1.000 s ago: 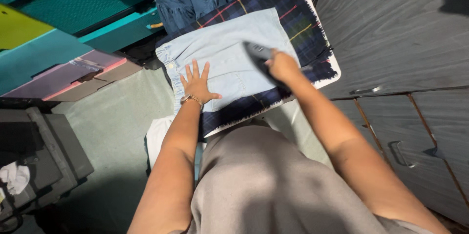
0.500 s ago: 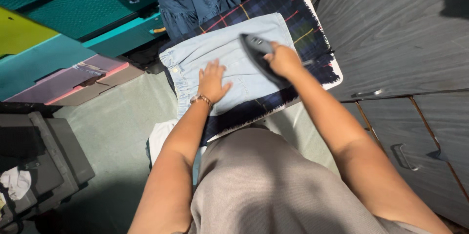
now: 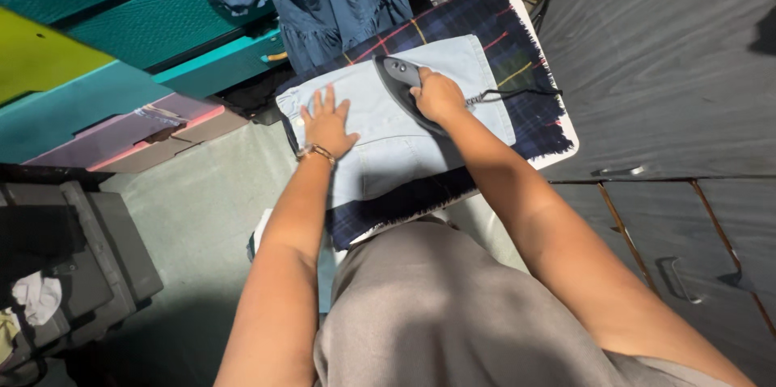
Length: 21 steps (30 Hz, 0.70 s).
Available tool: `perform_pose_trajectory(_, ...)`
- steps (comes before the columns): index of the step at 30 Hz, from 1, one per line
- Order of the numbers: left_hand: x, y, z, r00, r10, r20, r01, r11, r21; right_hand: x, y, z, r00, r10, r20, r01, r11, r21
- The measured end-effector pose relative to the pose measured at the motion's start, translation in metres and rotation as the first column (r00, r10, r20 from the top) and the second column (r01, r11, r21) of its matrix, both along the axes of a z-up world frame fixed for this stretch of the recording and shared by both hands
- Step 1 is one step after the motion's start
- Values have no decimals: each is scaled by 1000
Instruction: The person irons a pair of light-colored shorts on a plaid-covered ironing board, then folds and places them into a drawer. The person also handles a dark patterned garment, unfolding and laying it on the board before the clip ends.
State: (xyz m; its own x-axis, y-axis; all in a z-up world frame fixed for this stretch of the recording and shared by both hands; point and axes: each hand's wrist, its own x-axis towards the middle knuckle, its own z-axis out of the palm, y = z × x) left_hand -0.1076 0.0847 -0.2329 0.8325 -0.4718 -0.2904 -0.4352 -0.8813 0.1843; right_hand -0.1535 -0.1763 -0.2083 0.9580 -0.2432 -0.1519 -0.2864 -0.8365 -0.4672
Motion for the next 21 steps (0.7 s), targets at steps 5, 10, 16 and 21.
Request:
perform_pose_trajectory(5, -9, -25, -26, 996, -87, -26, 84, 991, -105, 13, -4, -1, 998, -14, -65, 15, 1000, 15)
perform_pose_trajectory(10, -6, -32, -24, 975, 33, -219, -41, 999, -32, -12, -42, -1, 993, -113, -39, 115, 993, 35)
perform_pose_trajectory(16, 0, -36, -16, 960, 44, -275, -39, 999, 23, -25, -53, -6, 978, -194, -79, 193, 981, -16)
perform_pose_trajectory(21, 7, -37, -21, 957, 39, -287, -24, 998, 57, -5, -35, -11, 958, -280, -57, 281, 960, 4)
